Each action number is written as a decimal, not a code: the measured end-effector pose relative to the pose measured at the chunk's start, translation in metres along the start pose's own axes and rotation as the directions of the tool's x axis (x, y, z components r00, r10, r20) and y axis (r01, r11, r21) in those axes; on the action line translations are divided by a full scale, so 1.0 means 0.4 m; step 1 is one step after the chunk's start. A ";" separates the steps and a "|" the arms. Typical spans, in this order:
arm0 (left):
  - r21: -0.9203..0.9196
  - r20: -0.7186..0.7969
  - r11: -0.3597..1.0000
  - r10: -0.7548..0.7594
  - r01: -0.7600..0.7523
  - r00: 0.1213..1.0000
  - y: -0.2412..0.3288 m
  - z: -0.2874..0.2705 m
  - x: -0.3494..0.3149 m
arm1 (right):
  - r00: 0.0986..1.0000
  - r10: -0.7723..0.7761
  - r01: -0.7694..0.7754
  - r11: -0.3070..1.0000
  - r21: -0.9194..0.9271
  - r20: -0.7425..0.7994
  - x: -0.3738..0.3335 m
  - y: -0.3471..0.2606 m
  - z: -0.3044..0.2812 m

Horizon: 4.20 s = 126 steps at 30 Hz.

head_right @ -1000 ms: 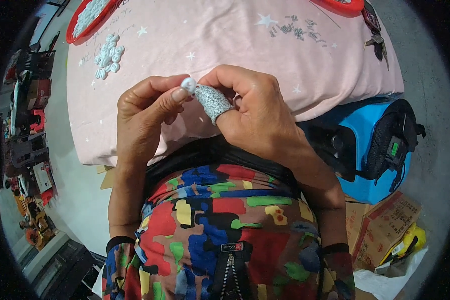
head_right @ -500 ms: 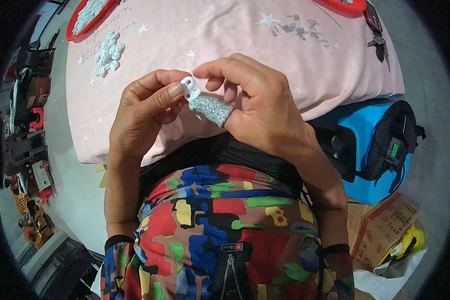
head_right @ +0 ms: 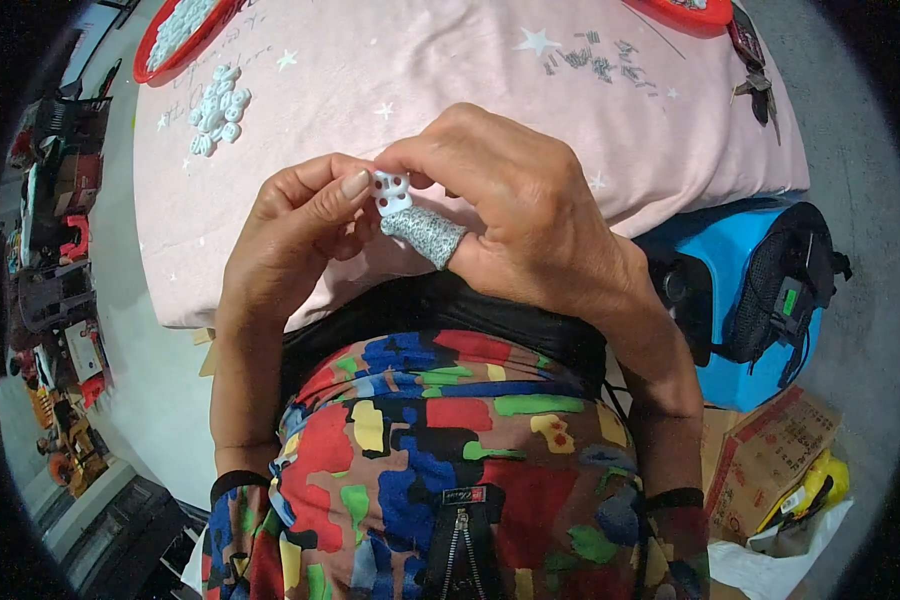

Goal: The person assembles plastic cord locks by inserting small metal springs and plastic pieces into toggle housings and pressing the components together by hand.

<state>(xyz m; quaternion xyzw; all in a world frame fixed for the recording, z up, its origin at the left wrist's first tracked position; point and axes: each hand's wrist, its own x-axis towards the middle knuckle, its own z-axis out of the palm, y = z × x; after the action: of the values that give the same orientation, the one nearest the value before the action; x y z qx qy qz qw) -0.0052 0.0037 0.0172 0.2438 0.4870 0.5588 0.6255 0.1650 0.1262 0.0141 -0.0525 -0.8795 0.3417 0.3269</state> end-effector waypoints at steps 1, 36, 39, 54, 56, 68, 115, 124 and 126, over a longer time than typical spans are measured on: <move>0.082 -0.040 0.997 0.015 -0.012 0.999 -0.002 0.003 -0.003 | 1.000 -0.003 0.003 1.000 -0.009 -0.004 -0.001 0.001 0.000; 0.101 0.035 0.985 0.134 -0.137 0.990 -0.010 0.014 -0.026 | 0.980 -0.188 0.194 0.976 -0.098 0.068 0.017 0.010 -0.023; 0.112 0.057 0.988 0.103 -0.109 0.993 -0.010 0.008 -0.024 | 0.978 -0.183 0.188 0.981 -0.044 0.097 0.017 0.008 -0.026; 0.084 0.146 0.996 -0.009 -0.004 0.989 -0.009 -0.005 -0.023 | 0.944 -0.176 0.185 0.983 -0.005 0.278 0.023 0.019 -0.040; 0.083 0.109 0.996 0.019 -0.028 0.994 -0.009 0.005 -0.020 | 0.968 -0.129 0.132 0.991 0.001 0.216 0.018 0.015 -0.034; 0.361 -0.041 0.905 0.255 -0.224 0.966 -0.033 0.017 -0.027 | 0.989 0.098 -0.109 0.990 0.094 0.108 0.004 -0.002 -0.026; 0.137 -0.029 0.990 0.030 -0.026 0.999 -0.044 -0.007 -0.014 | 0.999 -0.035 0.032 0.995 0.089 0.037 0.004 0.039 0.020; -0.073 -0.092 0.997 -0.038 0.032 0.995 -0.040 0.011 -0.006 | 0.993 0.110 -0.103 0.982 0.157 -0.031 -0.007 0.029 0.025; -0.112 -0.088 0.992 -0.060 0.050 0.994 -0.042 0.004 -0.005 | 0.991 0.129 -0.125 0.984 0.126 -0.025 -0.006 0.029 0.020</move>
<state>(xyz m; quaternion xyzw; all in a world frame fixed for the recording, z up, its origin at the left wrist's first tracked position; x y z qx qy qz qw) 0.0044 -0.0022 0.0043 0.1698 0.4902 0.5779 0.6300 0.1604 0.1296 0.0009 -0.0935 -0.8460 0.4150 0.3215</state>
